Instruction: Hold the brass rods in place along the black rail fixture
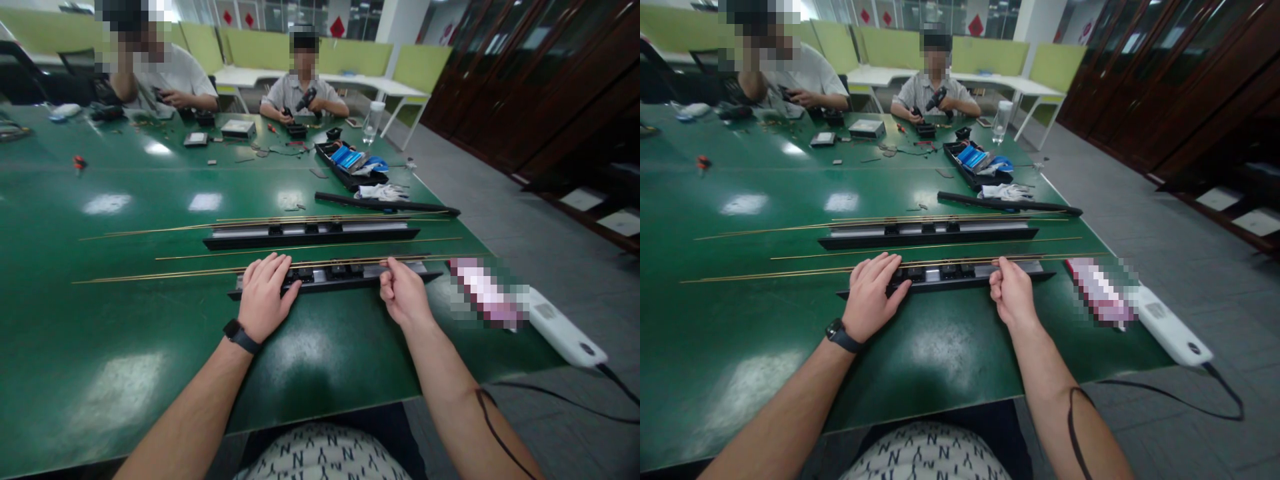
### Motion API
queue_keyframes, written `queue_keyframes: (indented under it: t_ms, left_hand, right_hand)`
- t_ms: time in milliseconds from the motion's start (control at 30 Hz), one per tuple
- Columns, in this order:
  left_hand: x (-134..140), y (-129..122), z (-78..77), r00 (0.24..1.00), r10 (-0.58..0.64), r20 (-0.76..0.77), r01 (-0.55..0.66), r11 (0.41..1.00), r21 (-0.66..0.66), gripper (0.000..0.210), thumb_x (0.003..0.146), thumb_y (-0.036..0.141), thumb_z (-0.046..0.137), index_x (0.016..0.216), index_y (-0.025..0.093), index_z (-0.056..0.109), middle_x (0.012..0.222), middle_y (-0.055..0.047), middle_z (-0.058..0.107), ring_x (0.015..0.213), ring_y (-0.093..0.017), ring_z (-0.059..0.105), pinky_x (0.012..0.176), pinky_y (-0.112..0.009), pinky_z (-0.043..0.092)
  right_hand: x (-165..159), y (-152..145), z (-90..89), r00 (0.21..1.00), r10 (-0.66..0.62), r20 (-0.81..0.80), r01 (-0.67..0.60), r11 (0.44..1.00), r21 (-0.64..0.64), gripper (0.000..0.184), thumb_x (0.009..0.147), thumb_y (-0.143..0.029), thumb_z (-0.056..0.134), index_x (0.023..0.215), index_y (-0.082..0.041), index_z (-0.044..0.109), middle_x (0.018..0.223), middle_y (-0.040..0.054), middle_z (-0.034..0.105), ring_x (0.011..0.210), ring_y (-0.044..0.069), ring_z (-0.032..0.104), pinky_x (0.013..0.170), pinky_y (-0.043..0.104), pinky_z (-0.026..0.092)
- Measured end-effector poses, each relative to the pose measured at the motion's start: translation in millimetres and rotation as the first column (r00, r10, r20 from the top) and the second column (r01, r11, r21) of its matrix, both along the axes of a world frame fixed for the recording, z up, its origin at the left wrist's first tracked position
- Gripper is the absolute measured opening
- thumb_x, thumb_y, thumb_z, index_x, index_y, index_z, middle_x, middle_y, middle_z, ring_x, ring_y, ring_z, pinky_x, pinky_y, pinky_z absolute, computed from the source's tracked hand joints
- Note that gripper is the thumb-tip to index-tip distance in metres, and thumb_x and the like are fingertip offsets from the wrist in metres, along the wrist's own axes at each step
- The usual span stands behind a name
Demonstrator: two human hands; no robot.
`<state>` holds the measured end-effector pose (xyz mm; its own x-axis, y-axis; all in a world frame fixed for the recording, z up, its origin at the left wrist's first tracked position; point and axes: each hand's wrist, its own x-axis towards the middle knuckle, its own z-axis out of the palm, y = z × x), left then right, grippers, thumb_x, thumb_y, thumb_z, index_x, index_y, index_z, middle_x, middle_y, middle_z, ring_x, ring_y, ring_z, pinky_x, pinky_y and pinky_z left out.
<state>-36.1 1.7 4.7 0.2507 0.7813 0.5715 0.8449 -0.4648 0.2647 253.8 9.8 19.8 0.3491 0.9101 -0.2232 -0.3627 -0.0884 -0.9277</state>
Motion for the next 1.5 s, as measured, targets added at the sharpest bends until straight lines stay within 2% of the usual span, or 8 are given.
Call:
queue_keyframes:
  t_ms: [167, 400, 600, 767, 1000, 1200, 1500]
  left_hand:
    - [0.4, -0.5, 1.1, 1.000, 0.005, -0.005, -0.005, 1.000, -0.002, 0.047, 0.100, 0.039, 0.059, 0.144, 0.022, 0.059, 0.141, -0.012, 0.068, 0.140, -0.031, 0.056, 0.120, -0.051, 0.035]
    - [-0.2, -0.3, 0.6, 1.000, 0.006, -0.020, -0.006, 1.000, 0.002, 0.047, 0.101, 0.040, 0.059, 0.144, 0.021, 0.058, 0.141, -0.011, 0.067, 0.140, -0.030, 0.056, 0.120, -0.050, 0.034]
    - [0.2, -0.8, 1.0, 1.000, 0.007, -0.012, -0.007, 1.000, 0.000, 0.048, 0.100, 0.039, 0.059, 0.145, 0.022, 0.058, 0.142, -0.012, 0.067, 0.140, -0.031, 0.056, 0.121, -0.051, 0.034]
    - [0.1, -1.4, 1.5, 1.000, 0.005, -0.008, -0.005, 1.000, -0.003, 0.047, 0.100, 0.039, 0.059, 0.144, 0.022, 0.058, 0.141, -0.012, 0.067, 0.140, -0.031, 0.056, 0.121, -0.051, 0.035]
    - [-0.2, -0.6, 1.1, 1.000, 0.005, 0.001, -0.005, 1.000, -0.006, 0.048, 0.100, 0.039, 0.059, 0.145, 0.022, 0.058, 0.142, -0.011, 0.067, 0.140, -0.031, 0.056, 0.121, -0.051, 0.034]
    - [-0.3, -0.7, 1.1, 1.000, 0.010, -0.005, -0.010, 1.000, -0.010, 0.047, 0.100, 0.040, 0.059, 0.144, 0.021, 0.059, 0.141, -0.011, 0.068, 0.140, -0.031, 0.056, 0.120, -0.051, 0.035]
    - [0.0, -0.4, 1.2, 1.000, 0.006, 0.004, -0.006, 1.000, -0.018, 0.049, 0.099, 0.039, 0.059, 0.146, 0.024, 0.058, 0.141, -0.012, 0.068, 0.139, -0.032, 0.057, 0.120, -0.053, 0.035]
  right_hand:
    - [-5.3, -2.1, 1.0, 0.987, 0.153, 0.040, -0.153, 0.988, -0.022, 0.044, 0.078, -0.054, 0.085, 0.092, -0.017, 0.067, 0.052, -0.0029, 0.060, 0.031, 0.005, 0.036, 0.030, 0.015, 0.022]
    - [-1.8, -0.6, -1.0, 1.000, 0.016, 0.018, -0.016, 1.000, -0.007, 0.040, 0.082, -0.054, 0.082, 0.090, -0.019, 0.064, 0.050, -0.0058, 0.057, 0.030, 0.005, 0.034, 0.029, 0.015, 0.021]
    - [-3.7, -1.1, -1.5, 0.991, 0.123, 0.046, -0.123, 0.992, -0.003, 0.043, 0.078, -0.054, 0.085, 0.090, -0.018, 0.066, 0.052, -0.0026, 0.061, 0.031, 0.005, 0.037, 0.030, 0.015, 0.020]
    - [-1.8, -0.1, -1.9, 0.999, 0.034, 0.012, -0.034, 0.999, -0.006, 0.037, 0.083, -0.052, 0.081, 0.088, -0.019, 0.064, 0.050, -0.0047, 0.057, 0.030, 0.005, 0.035, 0.029, 0.016, 0.022]
    - [-1.5, -0.4, -3.3, 0.993, 0.110, 0.042, -0.110, 0.994, 0.001, 0.042, 0.079, -0.055, 0.084, 0.090, -0.019, 0.065, 0.051, -0.0040, 0.058, 0.030, 0.005, 0.036, 0.030, 0.015, 0.021]
    - [-1.4, 0.2, -2.8, 0.999, 0.040, 0.026, -0.040, 0.999, -0.004, 0.039, 0.081, -0.053, 0.081, 0.089, -0.019, 0.064, 0.049, -0.0047, 0.057, 0.030, 0.005, 0.035, 0.030, 0.016, 0.021]
    - [-2.5, -0.5, -2.5, 0.999, 0.033, 0.026, -0.033, 0.999, 0.004, 0.039, 0.082, -0.055, 0.080, 0.090, -0.020, 0.063, 0.048, -0.0054, 0.056, 0.029, 0.006, 0.035, 0.030, 0.015, 0.022]
